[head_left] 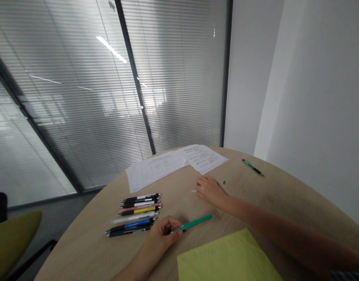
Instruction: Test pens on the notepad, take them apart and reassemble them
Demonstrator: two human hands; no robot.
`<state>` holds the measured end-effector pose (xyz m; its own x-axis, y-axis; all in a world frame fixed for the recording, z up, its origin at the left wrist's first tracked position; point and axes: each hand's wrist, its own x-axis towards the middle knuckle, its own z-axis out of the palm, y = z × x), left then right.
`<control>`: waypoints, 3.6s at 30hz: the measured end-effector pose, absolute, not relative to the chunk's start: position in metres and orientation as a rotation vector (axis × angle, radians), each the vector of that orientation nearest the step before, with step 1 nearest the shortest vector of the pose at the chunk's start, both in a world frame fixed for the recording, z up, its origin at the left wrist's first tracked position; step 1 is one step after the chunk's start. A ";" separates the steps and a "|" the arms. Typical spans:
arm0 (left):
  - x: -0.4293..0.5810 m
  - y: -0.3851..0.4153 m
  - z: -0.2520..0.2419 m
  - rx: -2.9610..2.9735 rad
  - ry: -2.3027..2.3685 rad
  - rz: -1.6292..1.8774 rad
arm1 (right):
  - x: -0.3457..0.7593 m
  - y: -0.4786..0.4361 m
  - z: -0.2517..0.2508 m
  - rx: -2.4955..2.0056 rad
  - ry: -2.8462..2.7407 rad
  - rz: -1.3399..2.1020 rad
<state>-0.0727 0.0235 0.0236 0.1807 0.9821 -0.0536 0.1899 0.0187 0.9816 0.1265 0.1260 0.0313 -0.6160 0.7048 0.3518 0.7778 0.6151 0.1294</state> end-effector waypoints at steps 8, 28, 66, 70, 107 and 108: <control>-0.071 0.022 0.030 1.400 1.265 1.006 | 0.138 0.115 0.027 -1.252 -2.432 -0.251; -0.074 0.018 0.031 1.485 1.275 0.920 | 0.184 0.026 0.022 -1.061 -2.177 0.159; -0.062 0.004 0.036 1.408 1.221 0.891 | 0.178 0.003 0.038 -0.804 -2.045 -0.144; -0.061 0.002 0.036 1.362 1.195 0.877 | 0.175 -0.003 0.039 -0.773 -2.052 -0.201; -0.073 0.019 0.034 0.874 1.087 1.018 | 0.186 0.082 0.027 -1.292 -2.153 0.222; -0.073 0.020 0.033 0.894 1.097 1.004 | 0.190 0.075 0.026 -1.255 -2.131 0.280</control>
